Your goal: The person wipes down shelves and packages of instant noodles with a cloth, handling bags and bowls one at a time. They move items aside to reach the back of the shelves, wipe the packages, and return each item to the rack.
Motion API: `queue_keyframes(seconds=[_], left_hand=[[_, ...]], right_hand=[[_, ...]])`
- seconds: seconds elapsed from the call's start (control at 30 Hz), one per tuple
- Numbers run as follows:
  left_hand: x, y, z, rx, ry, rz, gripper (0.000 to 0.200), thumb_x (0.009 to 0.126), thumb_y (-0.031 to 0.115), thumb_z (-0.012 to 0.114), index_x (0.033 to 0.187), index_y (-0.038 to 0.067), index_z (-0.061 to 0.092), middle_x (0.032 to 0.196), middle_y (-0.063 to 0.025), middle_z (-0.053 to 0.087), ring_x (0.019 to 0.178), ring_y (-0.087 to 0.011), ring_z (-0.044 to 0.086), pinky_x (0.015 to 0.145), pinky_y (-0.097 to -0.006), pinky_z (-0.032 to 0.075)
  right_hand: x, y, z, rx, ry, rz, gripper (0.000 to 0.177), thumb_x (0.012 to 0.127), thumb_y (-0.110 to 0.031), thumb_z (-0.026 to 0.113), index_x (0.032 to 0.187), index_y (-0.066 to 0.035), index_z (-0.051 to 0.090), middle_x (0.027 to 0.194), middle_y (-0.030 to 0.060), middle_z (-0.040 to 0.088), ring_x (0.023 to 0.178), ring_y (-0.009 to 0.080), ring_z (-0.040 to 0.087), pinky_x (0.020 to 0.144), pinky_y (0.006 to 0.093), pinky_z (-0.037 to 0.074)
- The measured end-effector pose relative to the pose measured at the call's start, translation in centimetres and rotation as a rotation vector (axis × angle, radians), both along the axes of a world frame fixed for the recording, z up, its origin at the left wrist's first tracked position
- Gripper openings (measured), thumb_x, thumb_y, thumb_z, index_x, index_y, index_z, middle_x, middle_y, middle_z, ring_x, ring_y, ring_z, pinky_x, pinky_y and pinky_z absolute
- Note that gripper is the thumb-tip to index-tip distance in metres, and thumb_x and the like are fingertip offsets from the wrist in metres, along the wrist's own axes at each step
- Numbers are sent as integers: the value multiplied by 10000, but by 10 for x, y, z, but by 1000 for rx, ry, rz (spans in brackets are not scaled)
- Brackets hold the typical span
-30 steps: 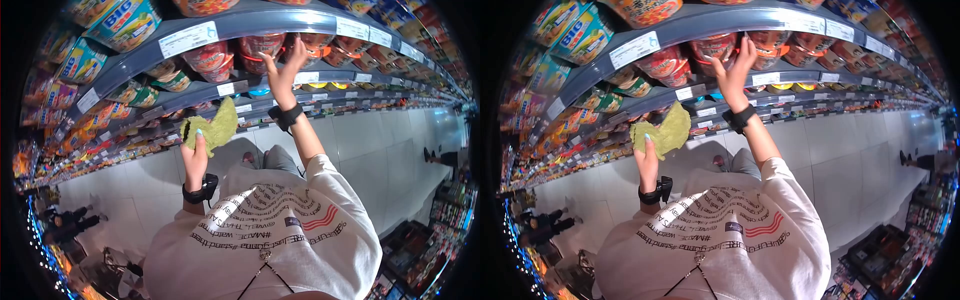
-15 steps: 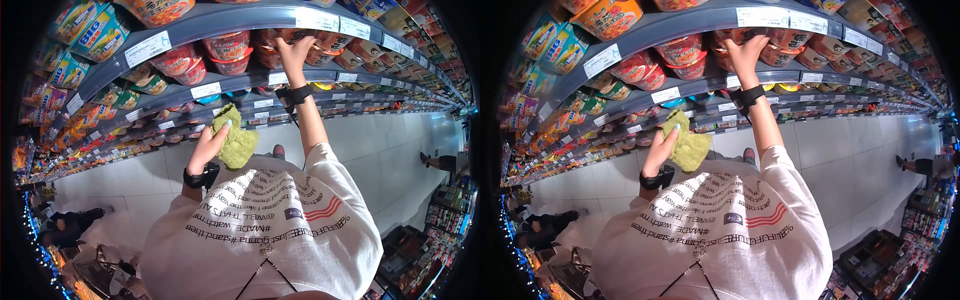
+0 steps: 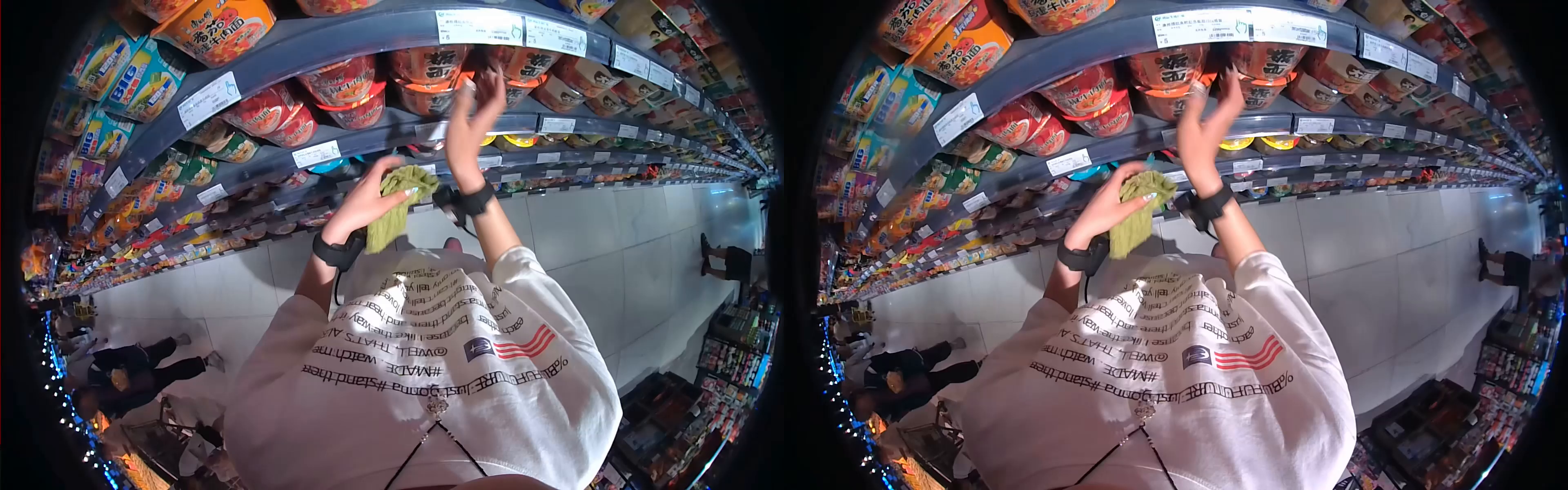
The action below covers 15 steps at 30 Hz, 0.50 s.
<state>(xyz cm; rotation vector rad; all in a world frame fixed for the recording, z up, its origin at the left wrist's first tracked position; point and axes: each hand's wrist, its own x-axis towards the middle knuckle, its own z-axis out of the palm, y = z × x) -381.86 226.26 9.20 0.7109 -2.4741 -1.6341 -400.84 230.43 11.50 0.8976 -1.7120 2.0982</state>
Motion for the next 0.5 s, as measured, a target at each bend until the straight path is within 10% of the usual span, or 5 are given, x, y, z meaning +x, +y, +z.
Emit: queue_keyframes(seconds=[0.17, 0.5], left_hand=[[-56, -17, -11, -312, 138, 99, 956, 728, 263, 648, 1329, -59, -22, 1370, -277, 143, 1286, -323, 190, 1010, -301, 236], [-102, -50, -17, -340, 14, 212, 881, 642, 268, 665, 1260, -120, 171, 1245, -309, 346, 1165, -356, 386, 940, -348, 336]], right_hand=[[-22, 20, -53, 87, -364, 205, 443, 938, -289, 284, 1286, -18, 324, 1272, 136, 384, 1162, 210, 388, 982, 311, 270], [-16, -12, -55, 253, -339, 269, 518, 931, -286, 207, 1301, 77, 219, 1372, 211, 206, 1288, 278, 182, 1039, 309, 149]])
